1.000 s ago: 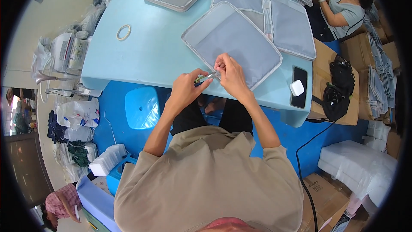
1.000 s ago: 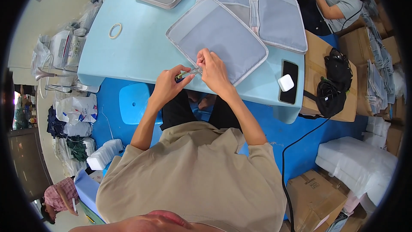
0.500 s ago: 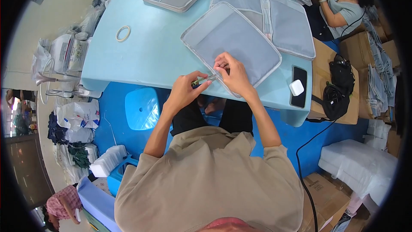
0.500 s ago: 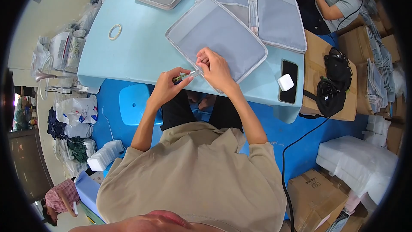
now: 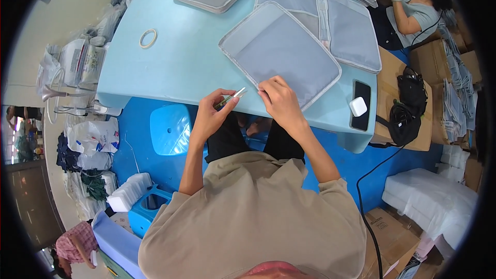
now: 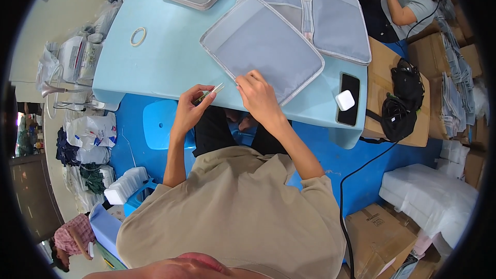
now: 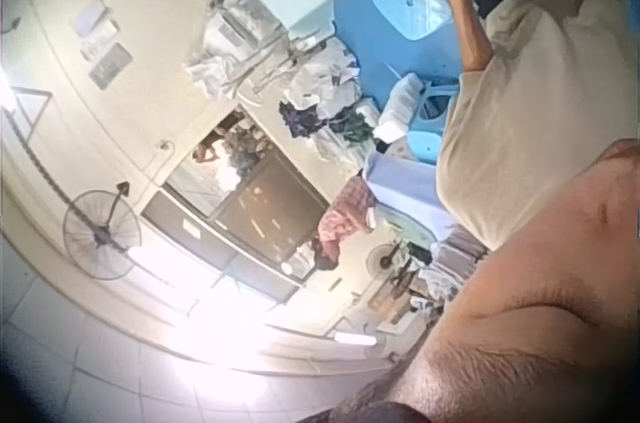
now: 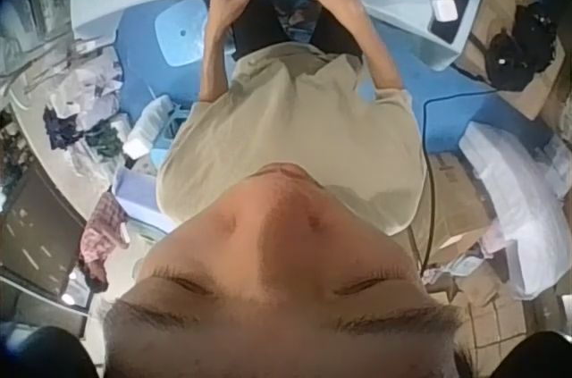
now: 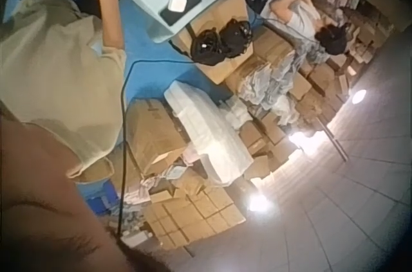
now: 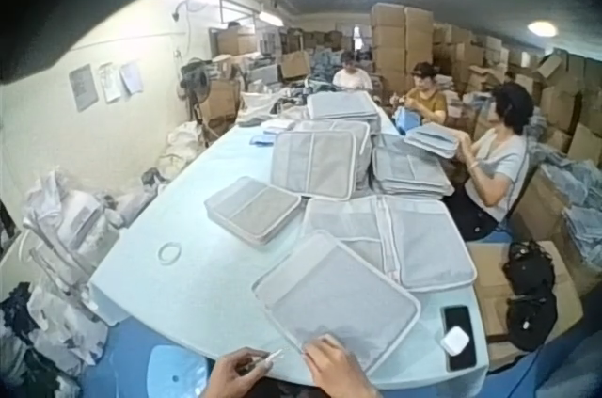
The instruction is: Trimming loose threads and inspecting zippers on fabric organizers at a workshop table.
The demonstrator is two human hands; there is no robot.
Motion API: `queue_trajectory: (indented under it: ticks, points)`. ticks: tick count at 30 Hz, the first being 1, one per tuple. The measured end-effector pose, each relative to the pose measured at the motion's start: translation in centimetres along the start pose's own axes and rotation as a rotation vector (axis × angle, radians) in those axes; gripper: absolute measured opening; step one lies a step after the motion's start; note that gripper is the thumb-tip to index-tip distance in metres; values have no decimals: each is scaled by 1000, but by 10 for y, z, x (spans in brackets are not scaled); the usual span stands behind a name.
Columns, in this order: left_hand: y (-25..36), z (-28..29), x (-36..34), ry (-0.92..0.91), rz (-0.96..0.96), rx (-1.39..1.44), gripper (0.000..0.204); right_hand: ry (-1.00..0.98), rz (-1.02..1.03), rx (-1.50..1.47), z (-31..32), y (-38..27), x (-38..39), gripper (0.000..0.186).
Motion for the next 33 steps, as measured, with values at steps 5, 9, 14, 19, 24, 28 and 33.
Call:
queue_trajectory:
  ticks: [5,9,14,19,24,28,33]
  points:
    - [-6,2,2,10,-9,-7,30,14,-1,54,-4,8,-6,12]
    - [-5,2,2,-14,17,-41,31,30,-44,-37,-7,17,-6,12]
    - [-3,-1,4,-5,13,-19,30,99,-153,-196,-4,21,-5,12]
    - [-3,-4,5,-13,5,-26,30,127,-281,-291,-5,24,-4,13]
    - [19,-7,1,50,-75,-197,31,130,-303,-325,-10,32,-3,12]
    - [28,-14,-5,117,-175,-360,34,151,-332,-348,-12,34,-3,12]
    - [32,-24,-7,109,-230,-399,32,170,-342,-373,-14,36,-3,12]
Point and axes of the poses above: each hand's wrist, its own x-axis away from the middle knuckle, its own z-axis out of the back of the hand, y = z × x, the point moved 4 cm from there along -x, towards the middle knuckle, and after that the axes turned 12 degrees about z, right-handed, at the moved point
